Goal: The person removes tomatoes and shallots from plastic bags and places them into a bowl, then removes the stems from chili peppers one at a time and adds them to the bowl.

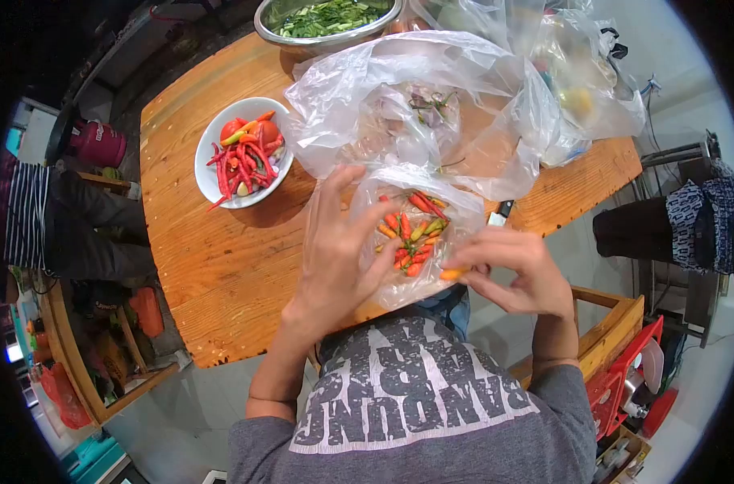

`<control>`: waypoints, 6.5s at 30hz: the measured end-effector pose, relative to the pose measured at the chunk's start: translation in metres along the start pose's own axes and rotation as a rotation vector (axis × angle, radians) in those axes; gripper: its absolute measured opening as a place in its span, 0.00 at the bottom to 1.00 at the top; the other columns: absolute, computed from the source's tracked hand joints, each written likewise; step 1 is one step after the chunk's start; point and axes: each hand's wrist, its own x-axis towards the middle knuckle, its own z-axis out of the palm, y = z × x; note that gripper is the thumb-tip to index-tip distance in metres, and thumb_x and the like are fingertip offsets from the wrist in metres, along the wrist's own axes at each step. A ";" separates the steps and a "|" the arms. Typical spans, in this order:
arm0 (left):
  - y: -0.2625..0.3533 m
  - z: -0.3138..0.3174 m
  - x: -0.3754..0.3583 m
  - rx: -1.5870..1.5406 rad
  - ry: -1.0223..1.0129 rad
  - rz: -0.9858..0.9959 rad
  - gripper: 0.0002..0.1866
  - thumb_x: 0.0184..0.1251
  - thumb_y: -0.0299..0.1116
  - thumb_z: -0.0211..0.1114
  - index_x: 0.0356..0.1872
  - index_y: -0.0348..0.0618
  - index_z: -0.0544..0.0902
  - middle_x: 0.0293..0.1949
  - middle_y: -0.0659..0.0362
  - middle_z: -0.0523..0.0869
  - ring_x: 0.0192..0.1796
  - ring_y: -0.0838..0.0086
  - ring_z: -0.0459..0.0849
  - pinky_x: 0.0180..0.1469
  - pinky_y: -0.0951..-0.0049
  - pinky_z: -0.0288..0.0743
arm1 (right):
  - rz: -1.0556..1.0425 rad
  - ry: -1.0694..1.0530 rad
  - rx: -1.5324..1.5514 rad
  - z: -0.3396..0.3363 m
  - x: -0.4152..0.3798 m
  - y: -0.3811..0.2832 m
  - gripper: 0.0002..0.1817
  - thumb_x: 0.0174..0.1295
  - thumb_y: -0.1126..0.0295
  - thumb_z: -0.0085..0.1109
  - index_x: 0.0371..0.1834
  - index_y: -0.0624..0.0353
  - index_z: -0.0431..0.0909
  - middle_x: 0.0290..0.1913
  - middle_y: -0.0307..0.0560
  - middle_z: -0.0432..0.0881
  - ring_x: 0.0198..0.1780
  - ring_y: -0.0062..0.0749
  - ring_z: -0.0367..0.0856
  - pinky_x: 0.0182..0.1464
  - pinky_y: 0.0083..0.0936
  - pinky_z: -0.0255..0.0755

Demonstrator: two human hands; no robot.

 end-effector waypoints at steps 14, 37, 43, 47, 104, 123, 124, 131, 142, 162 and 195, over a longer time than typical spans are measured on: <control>0.036 0.000 -0.029 -0.783 -0.184 -0.228 0.15 0.49 0.22 0.80 0.41 0.39 0.90 0.38 0.54 0.91 0.41 0.70 0.89 0.45 0.72 0.82 | 0.110 0.120 0.214 0.035 -0.013 0.000 0.11 0.52 0.80 0.74 0.39 0.61 0.85 0.32 0.41 0.84 0.30 0.24 0.77 0.33 0.23 0.71; 0.014 -0.028 -0.034 -0.911 -0.512 -0.226 0.08 0.49 0.19 0.78 0.31 0.36 0.90 0.32 0.54 0.90 0.35 0.70 0.90 0.39 0.74 0.80 | -0.121 -0.288 0.183 0.040 0.004 0.001 0.08 0.57 0.77 0.68 0.39 0.63 0.84 0.34 0.48 0.81 0.37 0.42 0.82 0.39 0.32 0.77; 0.004 -0.047 -0.023 -0.796 -0.238 -0.217 0.07 0.47 0.18 0.77 0.29 0.36 0.89 0.32 0.56 0.90 0.35 0.71 0.89 0.40 0.75 0.80 | -0.058 -0.080 0.049 0.016 0.019 -0.014 0.04 0.57 0.78 0.69 0.35 0.61 0.84 0.35 0.44 0.84 0.35 0.36 0.83 0.38 0.30 0.77; -0.033 -0.078 -0.007 -0.243 0.144 -0.226 0.07 0.52 0.16 0.72 0.33 0.35 0.87 0.37 0.55 0.89 0.39 0.75 0.88 0.44 0.75 0.80 | -0.064 0.377 -0.597 -0.020 0.046 -0.003 0.11 0.54 0.82 0.70 0.42 0.63 0.85 0.35 0.46 0.85 0.30 0.27 0.80 0.37 0.23 0.75; 0.023 -0.028 -0.046 -1.006 -0.200 -0.538 0.10 0.59 0.26 0.74 0.42 0.38 0.89 0.39 0.56 0.90 0.41 0.77 0.86 0.42 0.76 0.78 | -0.046 0.248 0.295 0.073 0.010 -0.001 0.12 0.57 0.81 0.69 0.45 0.61 0.89 0.38 0.46 0.86 0.39 0.30 0.84 0.40 0.23 0.76; 0.016 -0.018 -0.039 -0.871 -0.105 -0.387 0.07 0.59 0.24 0.74 0.39 0.37 0.90 0.36 0.57 0.90 0.36 0.79 0.85 0.40 0.77 0.77 | 0.027 0.306 0.390 0.079 0.011 0.001 0.06 0.61 0.80 0.66 0.41 0.65 0.84 0.40 0.46 0.85 0.44 0.30 0.83 0.49 0.26 0.75; 0.016 -0.019 -0.039 -0.856 -0.116 -0.379 0.07 0.59 0.24 0.73 0.39 0.37 0.89 0.35 0.57 0.89 0.36 0.78 0.85 0.40 0.77 0.77 | 0.029 0.280 0.439 0.079 0.012 0.002 0.06 0.62 0.80 0.65 0.42 0.65 0.83 0.41 0.46 0.84 0.45 0.29 0.82 0.50 0.26 0.75; 0.011 -0.039 -0.028 -0.732 -0.274 -0.200 0.06 0.55 0.20 0.73 0.34 0.36 0.87 0.35 0.56 0.88 0.37 0.76 0.86 0.40 0.75 0.77 | 0.184 0.036 1.100 0.077 0.016 0.011 0.05 0.67 0.77 0.60 0.44 0.66 0.80 0.42 0.43 0.80 0.45 0.23 0.79 0.49 0.23 0.73; -0.095 -0.097 0.042 0.451 0.187 0.051 0.08 0.62 0.22 0.67 0.41 0.43 0.87 0.42 0.58 0.88 0.38 0.65 0.88 0.39 0.68 0.79 | -0.242 0.624 -0.796 -0.037 0.086 0.044 0.12 0.57 0.82 0.61 0.45 0.61 0.81 0.47 0.50 0.83 0.45 0.41 0.83 0.50 0.27 0.77; 0.001 0.043 -0.051 0.060 -0.448 0.243 0.27 0.63 0.51 0.67 0.49 0.35 0.83 0.49 0.53 0.82 0.45 0.63 0.80 0.55 0.62 0.70 | -0.003 -0.202 -0.986 0.032 -0.009 0.025 0.10 0.54 0.64 0.69 0.34 0.57 0.85 0.36 0.40 0.82 0.44 0.36 0.74 0.54 0.36 0.63; -0.003 0.018 -0.026 -0.225 -0.256 -0.092 0.52 0.52 0.20 0.70 0.79 0.38 0.50 0.75 0.42 0.62 0.49 0.58 0.83 0.60 0.62 0.75 | -0.120 -0.008 -0.875 0.045 0.026 0.055 0.13 0.51 0.64 0.71 0.40 0.51 0.83 0.32 0.36 0.78 0.42 0.34 0.75 0.55 0.41 0.63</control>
